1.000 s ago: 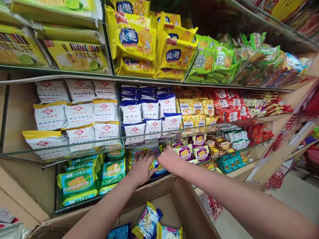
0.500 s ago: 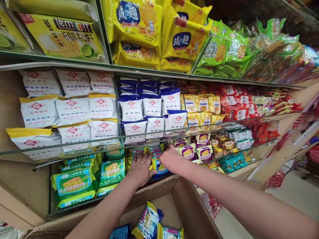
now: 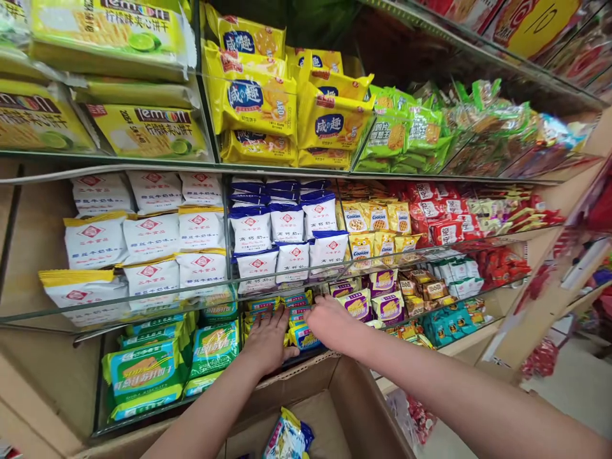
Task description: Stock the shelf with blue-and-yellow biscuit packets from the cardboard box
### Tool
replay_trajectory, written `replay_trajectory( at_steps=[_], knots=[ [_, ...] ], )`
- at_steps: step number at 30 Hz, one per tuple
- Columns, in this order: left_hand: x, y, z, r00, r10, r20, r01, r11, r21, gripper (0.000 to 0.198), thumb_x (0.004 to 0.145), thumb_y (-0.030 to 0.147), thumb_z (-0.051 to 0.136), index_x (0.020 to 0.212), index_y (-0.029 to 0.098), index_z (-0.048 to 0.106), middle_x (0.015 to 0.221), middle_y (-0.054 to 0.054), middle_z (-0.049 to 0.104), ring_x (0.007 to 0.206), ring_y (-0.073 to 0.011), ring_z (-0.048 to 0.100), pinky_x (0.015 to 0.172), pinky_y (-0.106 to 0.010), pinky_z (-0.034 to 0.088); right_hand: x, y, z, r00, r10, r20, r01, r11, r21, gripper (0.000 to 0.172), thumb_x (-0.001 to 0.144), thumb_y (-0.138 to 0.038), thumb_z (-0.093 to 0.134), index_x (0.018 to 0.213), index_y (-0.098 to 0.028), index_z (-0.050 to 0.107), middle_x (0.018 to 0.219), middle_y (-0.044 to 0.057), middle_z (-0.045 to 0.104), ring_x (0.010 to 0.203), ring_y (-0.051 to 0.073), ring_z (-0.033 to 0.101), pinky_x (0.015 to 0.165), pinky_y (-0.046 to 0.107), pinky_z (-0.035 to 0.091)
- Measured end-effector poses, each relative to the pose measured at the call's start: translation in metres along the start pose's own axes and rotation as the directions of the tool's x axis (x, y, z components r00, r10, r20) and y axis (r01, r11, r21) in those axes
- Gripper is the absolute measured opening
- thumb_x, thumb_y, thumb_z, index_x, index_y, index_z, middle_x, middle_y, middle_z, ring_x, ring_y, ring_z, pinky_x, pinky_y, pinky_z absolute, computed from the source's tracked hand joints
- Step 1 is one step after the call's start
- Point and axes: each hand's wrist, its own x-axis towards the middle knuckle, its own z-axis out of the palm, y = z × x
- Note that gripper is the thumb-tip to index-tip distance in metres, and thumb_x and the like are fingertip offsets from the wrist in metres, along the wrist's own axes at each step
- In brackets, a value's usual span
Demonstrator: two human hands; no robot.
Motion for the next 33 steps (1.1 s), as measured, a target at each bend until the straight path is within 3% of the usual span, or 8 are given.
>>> replay_trajectory(
  at_steps=[4,7,11,15,18,24,33],
  knots=[
    [-0.003,0.007,-0.008,1.000,0.001,0.000,-0.001,1.000,0.002,0.084,0.063,0.038,0.059,0.132,0.007,0.021,0.140,-0.015,0.018,0.127,-0.0326,0.015,0.103,-0.046,0.015,-0.018,0.003,-0.016,0.998,0.052,-0.038,-0.051,0.998,0.024,0.017,0.071,-0.006,0.048,0.086,-0.010,0.055,0.080,0.012,0.063,0.078,0.023,0.056,0.064,0.029,0.039],
    [-0.022,0.013,-0.024,0.999,0.034,-0.038,-0.034,0.999,0.004,0.073,0.070,0.028,0.055,0.131,0.004,0.022,0.139,-0.018,0.022,0.127,-0.0279,0.021,0.103,-0.038,0.020,-0.030,0.009,-0.024,0.993,0.100,-0.059,-0.098,0.994,0.043,0.014,0.073,-0.008,0.048,0.087,-0.012,0.053,0.080,0.011,0.062,0.076,0.023,0.057,0.060,0.028,0.039],
    [-0.073,0.010,-0.042,0.992,0.100,-0.075,-0.100,0.995,0.002,0.038,0.083,0.020,0.032,0.118,0.015,0.046,0.122,-0.009,0.052,0.110,-0.0186,0.048,0.094,-0.030,0.037,-0.032,0.014,-0.025,0.994,0.060,-0.088,-0.044,0.984,0.174,0.009,0.077,-0.019,0.049,0.084,-0.014,0.052,0.080,0.010,0.061,0.078,0.023,0.057,0.060,0.027,0.038],
    [-0.119,-0.012,-0.032,0.981,0.133,-0.140,-0.130,0.991,0.033,0.036,0.086,0.026,0.028,0.113,0.018,0.051,0.113,-0.006,0.060,0.102,-0.0177,0.055,0.088,-0.031,0.045,-0.010,0.001,-0.010,0.999,-0.036,-0.011,0.038,0.930,0.365,0.015,0.078,-0.027,0.051,0.085,-0.013,0.054,0.084,0.011,0.063,0.080,0.022,0.059,0.061,0.025,0.038],
    [-0.134,-0.030,-0.016,0.959,0.184,-0.217,-0.167,0.982,0.093,0.036,0.085,0.032,0.034,0.115,0.020,0.050,0.116,-0.004,0.057,0.106,-0.0171,0.053,0.090,-0.029,0.045,0.012,-0.016,0.004,0.998,-0.059,0.017,0.047,0.912,0.408,0.020,0.076,-0.030,0.054,0.087,-0.014,0.055,0.086,0.011,0.064,0.080,0.022,0.059,0.061,0.025,0.039],
    [-0.134,-0.035,-0.012,0.929,0.203,-0.309,-0.187,0.979,0.081,0.040,0.083,0.032,0.040,0.121,0.020,0.043,0.120,-0.005,0.054,0.109,-0.0170,0.050,0.091,-0.029,0.044,0.035,-0.029,0.012,0.996,-0.074,0.047,0.043,0.883,0.468,0.023,0.070,-0.029,0.061,0.088,-0.015,0.059,0.087,0.011,0.064,0.083,0.024,0.059,0.063,0.026,0.040],
    [-0.104,-0.021,-0.014,0.921,0.187,-0.341,-0.143,0.978,0.150,0.042,0.083,0.033,0.038,0.121,0.016,0.044,0.128,-0.011,0.044,0.109,-0.0252,0.048,0.089,-0.040,0.045,0.028,-0.033,0.015,1.000,-0.004,-0.011,0.010,0.766,0.643,0.027,0.066,-0.021,0.061,0.093,-0.014,0.059,0.094,0.014,0.062,0.090,0.027,0.056,0.073,0.032,0.040]
  ],
)
